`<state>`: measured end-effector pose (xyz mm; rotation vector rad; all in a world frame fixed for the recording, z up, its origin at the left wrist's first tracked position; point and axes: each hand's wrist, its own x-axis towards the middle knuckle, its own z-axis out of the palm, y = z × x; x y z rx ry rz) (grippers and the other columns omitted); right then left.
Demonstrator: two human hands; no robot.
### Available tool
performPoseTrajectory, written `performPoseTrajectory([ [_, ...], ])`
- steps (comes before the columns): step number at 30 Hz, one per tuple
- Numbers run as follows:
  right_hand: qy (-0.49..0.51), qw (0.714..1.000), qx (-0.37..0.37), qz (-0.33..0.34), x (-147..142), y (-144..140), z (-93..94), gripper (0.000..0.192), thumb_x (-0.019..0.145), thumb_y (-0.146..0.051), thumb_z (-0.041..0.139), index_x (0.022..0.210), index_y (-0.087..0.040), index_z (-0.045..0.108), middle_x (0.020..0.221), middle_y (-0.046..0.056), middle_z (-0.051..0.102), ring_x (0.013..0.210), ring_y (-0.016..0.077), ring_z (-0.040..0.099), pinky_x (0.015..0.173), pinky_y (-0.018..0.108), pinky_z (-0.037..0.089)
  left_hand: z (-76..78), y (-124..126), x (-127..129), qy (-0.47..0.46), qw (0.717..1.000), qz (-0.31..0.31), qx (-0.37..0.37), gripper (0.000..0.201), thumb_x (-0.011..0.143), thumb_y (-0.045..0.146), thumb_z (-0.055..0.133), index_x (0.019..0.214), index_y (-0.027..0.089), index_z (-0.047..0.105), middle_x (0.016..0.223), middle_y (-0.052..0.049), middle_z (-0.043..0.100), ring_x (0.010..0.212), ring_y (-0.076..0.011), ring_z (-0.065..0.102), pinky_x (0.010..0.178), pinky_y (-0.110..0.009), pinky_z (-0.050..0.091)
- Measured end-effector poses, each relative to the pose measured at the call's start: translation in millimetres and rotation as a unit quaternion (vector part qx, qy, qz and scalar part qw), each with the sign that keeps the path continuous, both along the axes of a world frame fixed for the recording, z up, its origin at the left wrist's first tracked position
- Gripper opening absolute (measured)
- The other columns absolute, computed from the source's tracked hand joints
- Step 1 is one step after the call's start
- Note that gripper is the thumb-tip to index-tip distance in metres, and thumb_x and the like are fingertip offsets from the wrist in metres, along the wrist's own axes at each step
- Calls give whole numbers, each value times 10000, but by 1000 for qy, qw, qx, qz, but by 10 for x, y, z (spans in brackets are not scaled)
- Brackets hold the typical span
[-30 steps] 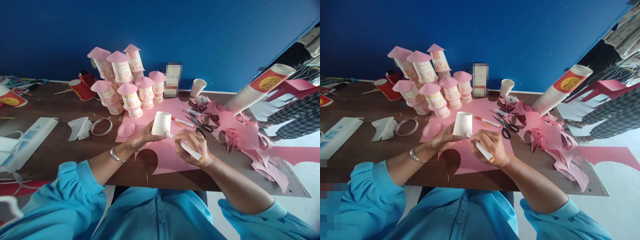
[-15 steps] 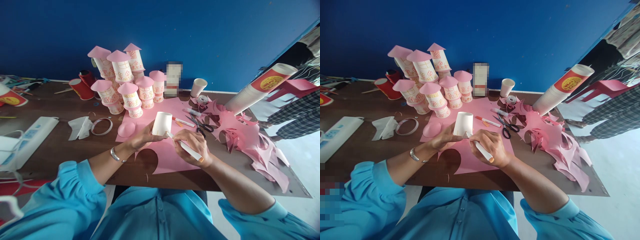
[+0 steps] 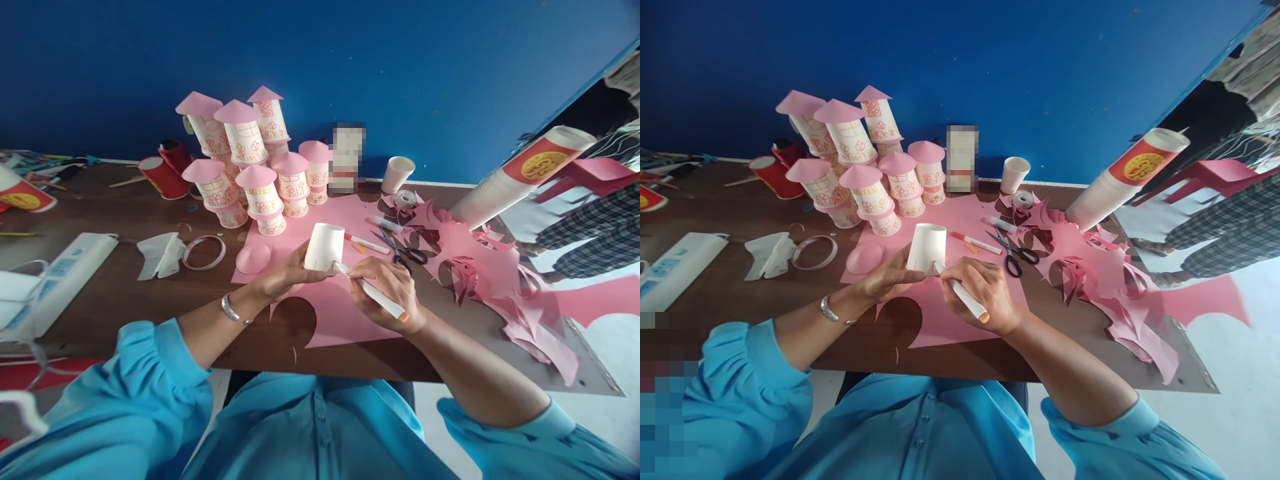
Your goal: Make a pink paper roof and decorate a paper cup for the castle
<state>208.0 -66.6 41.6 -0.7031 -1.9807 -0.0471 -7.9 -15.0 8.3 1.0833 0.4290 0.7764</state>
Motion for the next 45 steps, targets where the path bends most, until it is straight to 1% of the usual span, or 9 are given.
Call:
performPoseTrajectory([
  [3, 0, 1000, -1, 2, -3, -1, -3, 253, 897, -33, 609, 1024, -252, 589, 764, -14, 726, 644, 150, 719, 589, 254, 566, -4, 1, -2, 3, 1000, 2, 2, 454, 781, 209, 866, 1203, 235, 699, 995, -24, 716, 1020, -206, 668, 951, -342, 519],
  [8, 8, 1000, -5, 2, -14, -12, 13, 214, 892, -43, 618, 981, -235, 590, 726, -18, 712, 607, 143, 710, 555, 244, 547, -7, 2, -4, 12, 1000, -4, 3, 510, 793, 226, 859, 1268, 243, 675, 1039, -27, 717, 1001, -195, 665, 941, -342, 519],
  [14, 15, 1000, 2, 11, -11, -18, 34, 213, 889, -50, 624, 996, -232, 591, 728, -15, 713, 611, 151, 724, 558, 246, 562, 13, 3, -8, 21, 1000, 7, 9, 627, 775, 264, 886, 1352, 271, 642, 986, -7, 704, 955, -185, 647, 887, -317, 517],
  [16, 11, 1000, 3, 16, -9, -16, 35, 224, 883, -37, 624, 997, -228, 590, 725, -13, 712, 606, 149, 722, 558, 244, 564, 5, 4, -11, 19, 1000, 5, 11, 617, 779, 258, 882, 1348, 270, 644, 1014, -10, 709, 960, -182, 647, 897, -321, 513],
  [22, 1, 1000, -6, 21, -3, -11, 18, 228, 877, -26, 619, 991, -220, 584, 755, 9, 727, 617, 151, 720, 565, 251, 568, -27, 6, -17, 14, 1000, 2, 18, 452, 798, 230, 858, 1219, 234, 694, 1060, -25, 711, 995, -189, 641, 924, -338, 501],
  [28, -3, 1000, -13, 25, 10, -9, 6, 196, 896, -52, 613, 994, -220, 588, 763, 12, 725, 624, 153, 716, 570, 255, 567, 19, -6, -13, 27, 999, 5, 22, 436, 791, 260, 870, 1191, 233, 699, 1076, -27, 699, 1012, -193, 620, 915, -336, 489],
  [35, -4, 1000, -7, 23, -8, -12, 31, 185, 901, -55, 627, 989, -215, 599, 759, 14, 725, 623, 160, 718, 565, 253, 566, 45, -7, -14, 51, 998, 2, 31, 552, 792, 297, 869, 1297, 236, 653, 1066, -33, 689, 995, -206, 609, 895, -345, 481],
  [40, -6, 999, -13, 35, -3, -16, 49, 190, 909, -66, 630, 1025, -215, 608, 801, 22, 744, 661, 163, 734, 587, 257, 579, 22, 4, -15, 58, 997, 3, 44, 606, 788, 304, 872, 1341, 231, 637, 1064, -46, 685, 995, -214, 608, 895, -348, 480],
  [45, -11, 999, -11, 30, -1, -12, 51, 179, 921, -75, 634, 1029, -215, 606, 802, 19, 749, 669, 158, 738, 591, 251, 570, -10, 21, -26, 62, 997, -6, 40, 592, 789, 304, 872, 1328, 241, 635, 1077, -36, 685, 1014, -215, 606, 913, -351, 478],
])
